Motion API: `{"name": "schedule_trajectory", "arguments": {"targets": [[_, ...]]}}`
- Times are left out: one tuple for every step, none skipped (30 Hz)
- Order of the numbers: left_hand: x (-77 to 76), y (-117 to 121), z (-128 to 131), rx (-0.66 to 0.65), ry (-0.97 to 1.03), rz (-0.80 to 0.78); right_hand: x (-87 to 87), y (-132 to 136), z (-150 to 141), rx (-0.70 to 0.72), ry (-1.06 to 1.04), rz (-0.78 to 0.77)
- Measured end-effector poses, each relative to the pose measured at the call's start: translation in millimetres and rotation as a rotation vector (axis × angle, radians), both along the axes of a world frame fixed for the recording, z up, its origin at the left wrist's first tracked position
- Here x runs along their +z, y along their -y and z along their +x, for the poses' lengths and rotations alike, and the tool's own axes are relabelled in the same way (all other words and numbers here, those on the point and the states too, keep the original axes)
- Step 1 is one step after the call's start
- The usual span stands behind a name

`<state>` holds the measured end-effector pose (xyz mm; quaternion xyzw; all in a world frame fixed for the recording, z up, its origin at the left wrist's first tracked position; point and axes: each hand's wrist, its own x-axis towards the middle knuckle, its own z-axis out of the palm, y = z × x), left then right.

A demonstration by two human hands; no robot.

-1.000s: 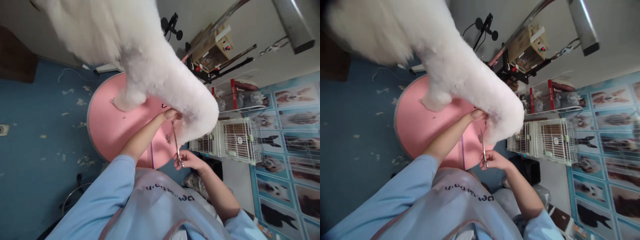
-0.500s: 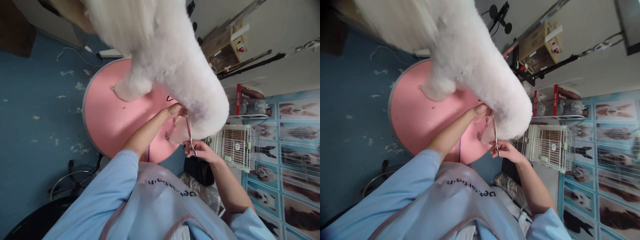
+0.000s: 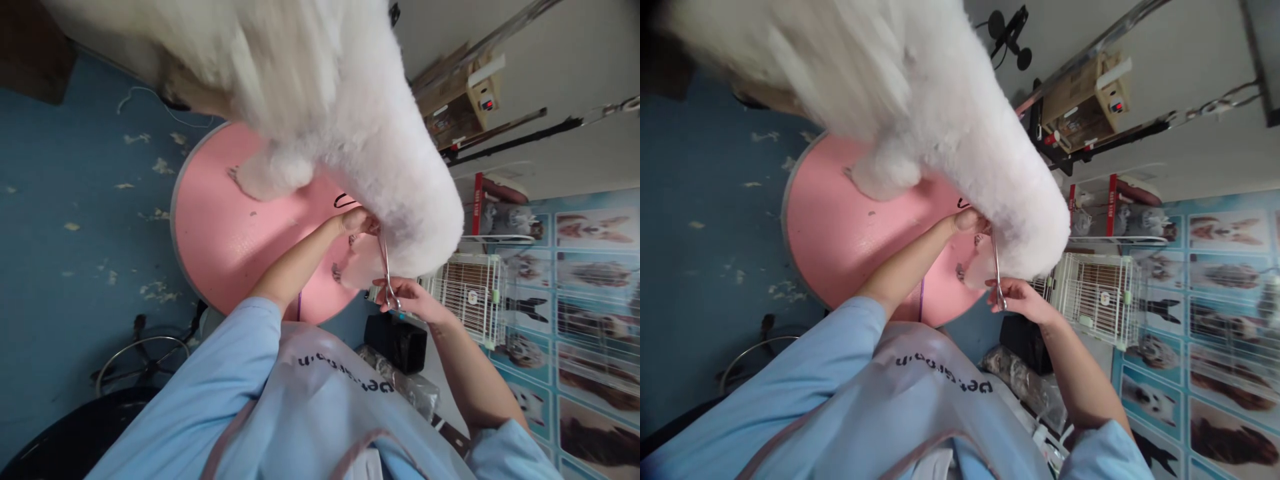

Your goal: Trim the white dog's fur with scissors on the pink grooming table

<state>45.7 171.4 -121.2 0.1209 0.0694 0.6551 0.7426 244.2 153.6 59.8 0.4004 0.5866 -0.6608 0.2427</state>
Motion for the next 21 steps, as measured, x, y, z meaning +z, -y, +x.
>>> {"name": "schedule_trajectory", "arguments": {"targets": [[0.7,0.7,-0.4,-0.007,-0.009,-0.002,-2.0,3.1,1.9,-0.004,0.000,-0.008],[1.4,1.5,-0.7,-0.013,-0.017,-0.003,-4.4,7.8,4.3,-0.009,-0.003,-0.024],[2.2,2.1,-1.0,-0.016,-0.022,-0.003,-7.1,13.8,7.1,-0.016,-0.007,-0.046],[2.8,2.6,-1.1,-0.019,-0.025,-0.003,-10.1,20.8,9.9,-0.025,-0.015,-0.072],[3.4,3.0,-1.0,-0.019,-0.027,-0.003,-13.1,28.3,12.7,-0.039,-0.025,-0.095],[4.0,3.2,-0.7,-0.019,-0.026,-0.005,-16.2,35.8,15.2,-0.061,-0.040,-0.110],[4.5,3.4,-0.2,-0.018,-0.025,-0.009,-19.4,42.8,17.4,-0.089,-0.055,-0.114],[4.9,3.5,0.5,-0.017,-0.022,-0.016,-22.7,48.7,19.1,-0.122,-0.071,-0.109],[5.4,3.8,1.3,-0.018,-0.020,-0.024,-26.0,53.5,20.5,-0.157,-0.085,-0.096],[5.8,4.1,2.0,-0.019,-0.016,-0.032,-29.4,57.2,21.6,-0.193,-0.098,-0.076],[6.4,4.8,2.7,-0.021,-0.011,-0.042,-32.8,59.9,22.3,-0.223,-0.106,-0.056],[7.0,5.6,3.1,-0.022,-0.006,-0.052,-36.1,62.0,22.9,-0.245,-0.110,-0.042],[7.8,6.8,3.4,-0.023,0.001,-0.062,-39.2,63.6,23.2,-0.257,-0.111,-0.035],[8.8,8.1,3.4,-0.022,0.009,-0.071,-41.9,64.9,23.3,-0.263,-0.111,-0.030],[10.1,9.6,3.2,-0.019,0.018,-0.080,-44.2,66.2,23.1,-0.267,-0.109,-0.024],[11.7,11.2,2.8,-0.013,0.030,-0.090,-45.9,67.4,22.8,-0.272,-0.111,-0.014],[13.5,12.7,2.2,-0.005,0.042,-0.100,-47.2,68.6,22.2,-0.280,-0.114,0.000],[15.5,14.2,1.6,0.004,0.055,-0.111,-48.1,69.5,21.4,-0.289,-0.117,0.017],[17.6,15.6,0.9,0.015,0.068,-0.124,-48.7,70.3,20.7,-0.299,-0.120,0.035],[19.6,16.9,0.3,0.027,0.083,-0.138,-49.2,70.9,20.0,-0.305,-0.120,0.049],[21.6,18.1,-0.3,0.042,0.099,-0.155,-49.7,71.1,19.4,-0.305,-0.119,0.054]]}}
